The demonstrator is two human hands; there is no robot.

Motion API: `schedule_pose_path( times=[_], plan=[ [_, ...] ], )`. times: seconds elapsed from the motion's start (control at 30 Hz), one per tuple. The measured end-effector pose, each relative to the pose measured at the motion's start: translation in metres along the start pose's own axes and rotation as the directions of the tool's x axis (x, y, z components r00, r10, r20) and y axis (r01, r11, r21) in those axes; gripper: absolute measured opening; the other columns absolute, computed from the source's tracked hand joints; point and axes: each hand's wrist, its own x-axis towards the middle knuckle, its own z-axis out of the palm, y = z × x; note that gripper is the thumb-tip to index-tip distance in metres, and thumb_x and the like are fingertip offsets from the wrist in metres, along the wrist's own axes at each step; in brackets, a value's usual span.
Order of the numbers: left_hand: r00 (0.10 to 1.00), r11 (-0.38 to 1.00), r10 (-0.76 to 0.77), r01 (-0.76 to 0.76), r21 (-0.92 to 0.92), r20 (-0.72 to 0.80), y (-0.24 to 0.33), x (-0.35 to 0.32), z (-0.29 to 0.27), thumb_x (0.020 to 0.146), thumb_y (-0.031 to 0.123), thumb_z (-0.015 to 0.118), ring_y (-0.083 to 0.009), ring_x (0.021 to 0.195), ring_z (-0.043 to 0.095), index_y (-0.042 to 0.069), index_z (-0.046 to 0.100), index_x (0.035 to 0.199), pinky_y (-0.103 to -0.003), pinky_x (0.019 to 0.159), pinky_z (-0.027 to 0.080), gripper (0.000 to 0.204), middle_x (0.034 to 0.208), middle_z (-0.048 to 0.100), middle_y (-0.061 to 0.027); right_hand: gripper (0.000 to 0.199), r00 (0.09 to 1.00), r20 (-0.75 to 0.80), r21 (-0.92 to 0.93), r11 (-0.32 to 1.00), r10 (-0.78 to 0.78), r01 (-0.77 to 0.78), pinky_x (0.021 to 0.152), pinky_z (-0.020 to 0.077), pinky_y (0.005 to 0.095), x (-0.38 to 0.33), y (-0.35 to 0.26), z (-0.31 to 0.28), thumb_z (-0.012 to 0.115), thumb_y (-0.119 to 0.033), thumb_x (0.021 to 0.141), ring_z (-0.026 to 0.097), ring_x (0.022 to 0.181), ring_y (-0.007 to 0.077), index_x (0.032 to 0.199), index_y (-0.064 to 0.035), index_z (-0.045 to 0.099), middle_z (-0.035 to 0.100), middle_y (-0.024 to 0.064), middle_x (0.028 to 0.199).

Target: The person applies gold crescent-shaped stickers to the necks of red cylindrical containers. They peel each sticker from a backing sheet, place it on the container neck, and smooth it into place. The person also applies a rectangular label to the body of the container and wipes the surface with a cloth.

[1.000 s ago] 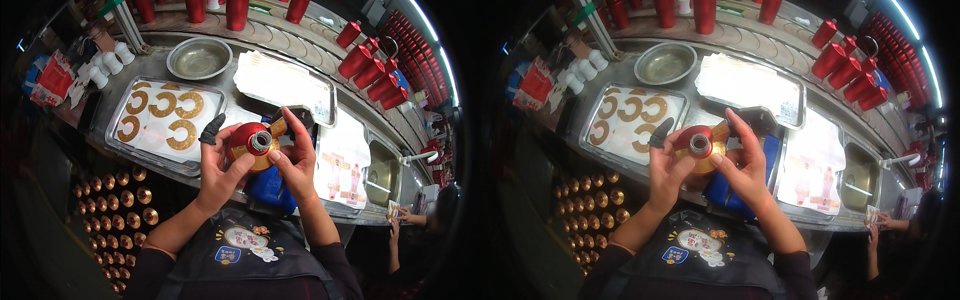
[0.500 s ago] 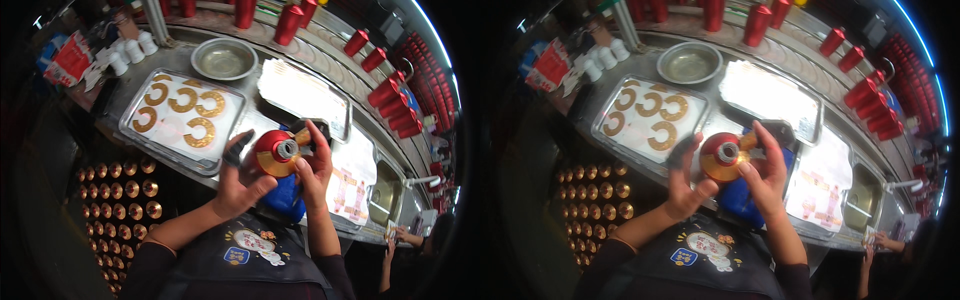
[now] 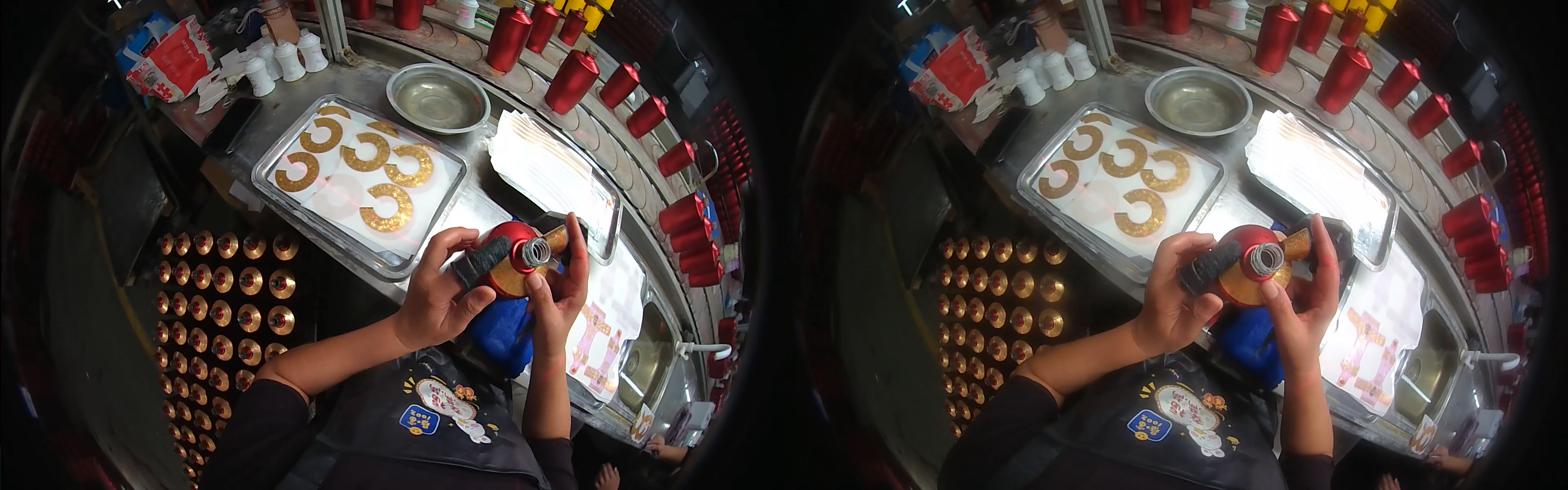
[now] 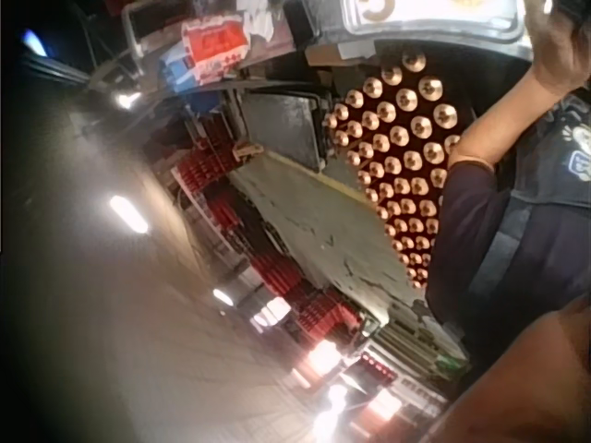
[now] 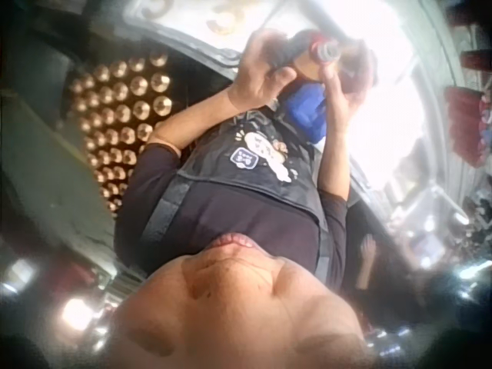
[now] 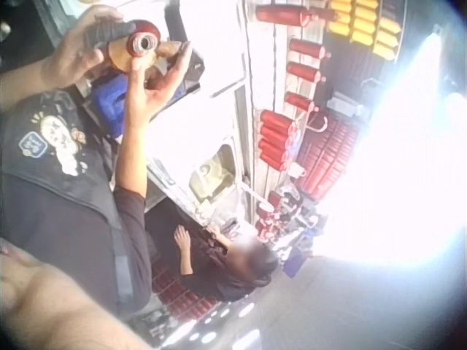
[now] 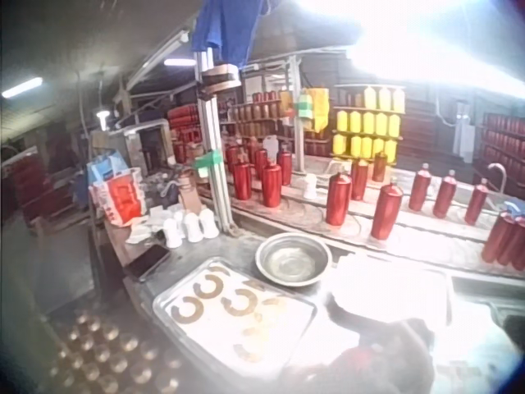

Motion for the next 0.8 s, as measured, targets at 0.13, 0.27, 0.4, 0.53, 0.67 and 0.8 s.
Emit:
schedule_pose_path(
  times=[0.13, 0.27, 0.4, 0.53, 0.67, 0.8],
  plan=[
    [0.982, 0.953, 0.110, -0.147, 0.266, 0.151, 0.008, -0.008, -0.006, 0.097, 0.047, 0.062, -0.0365, 0.126, 0.051, -0.010, 0.050, 0.132, -0.043, 0.106, 0.043, 0.068, 0.139, 0.040, -0.0235, 0.083, 0.999, -0.007, 0.013, 0.999, 0.052, -0.052, 0.091, 0.0528, 0.0275, 0.000, -0.003, 0.002, 0.074, -0.010, 0.087, 0.064, 0.108, 0.0167, 0.156, -0.0034, 0.029, 0.052, 0.0131, 0.137],
    [0.989, 0.939, 0.091, -0.125, 0.320, 0.119, 0.012, -0.010, -0.004, 0.092, 0.047, 0.068, -0.0420, 0.117, 0.058, 0.006, 0.071, 0.113, -0.044, 0.097, 0.050, 0.046, 0.136, 0.047, -0.0264, 0.080, 1.000, 0.002, 0.061, 0.998, 0.031, -0.031, 0.088, 0.0522, 0.0255, 0.002, -0.002, 0.000, 0.072, -0.005, 0.086, 0.063, 0.107, 0.0142, 0.155, -0.0029, 0.032, 0.051, 0.0124, 0.139],
    [0.979, 0.887, 0.121, -0.180, 0.426, 0.162, 0.019, -0.007, -0.001, 0.090, 0.044, 0.071, -0.0428, 0.114, 0.059, 0.011, 0.073, 0.111, -0.045, 0.093, 0.053, 0.039, 0.136, 0.046, -0.0275, 0.072, 1.000, 0.000, 0.067, 0.997, 0.029, -0.029, 0.086, 0.0527, 0.0241, 0.004, 0.000, -0.001, 0.067, 0.000, 0.090, 0.060, 0.114, 0.0150, 0.153, -0.0005, 0.034, 0.042, 0.0127, 0.152],
    [0.981, 0.849, 0.076, -0.158, 0.504, 0.180, 0.031, -0.005, 0.006, 0.087, 0.037, 0.075, -0.0434, 0.112, 0.059, 0.012, 0.074, 0.110, -0.045, 0.092, 0.053, 0.034, 0.138, 0.042, -0.0279, 0.064, 0.999, -0.033, 0.046, 0.999, -0.021, 0.023, 0.087, 0.0528, 0.0237, 0.006, 0.001, 0.000, 0.067, -0.002, 0.092, 0.060, 0.113, 0.0134, 0.150, -0.0008, 0.041, 0.050, 0.0123, 0.145],
    [0.976, 0.799, 0.038, -0.157, 0.580, 0.212, 0.038, -0.006, 0.010, 0.084, 0.030, 0.079, -0.0431, 0.116, 0.057, 0.011, 0.073, 0.113, -0.044, 0.096, 0.051, 0.035, 0.140, 0.038, -0.0282, 0.055, 1.000, -0.010, 0.045, 0.999, -0.023, 0.024, 0.088, 0.0527, 0.0238, 0.013, 0.000, -0.004, 0.067, -0.005, 0.093, 0.060, 0.112, 0.0123, 0.145, -0.0006, 0.049, 0.059, 0.0107, 0.134],
    [0.992, 0.923, 0.066, -0.102, 0.371, 0.107, 0.034, -0.009, 0.013, 0.082, 0.021, 0.081, -0.0434, 0.122, 0.053, 0.006, 0.068, 0.121, -0.044, 0.100, 0.047, 0.044, 0.142, 0.036, -0.0279, 0.058, 0.996, 0.085, 0.119, 0.993, -0.013, 0.003, 0.089, 0.0528, 0.0238, 0.018, 0.002, -0.011, 0.067, -0.006, 0.095, 0.064, 0.102, 0.0093, 0.148, 0.0001, 0.044, 0.061, 0.0086, 0.133]
  ],
)
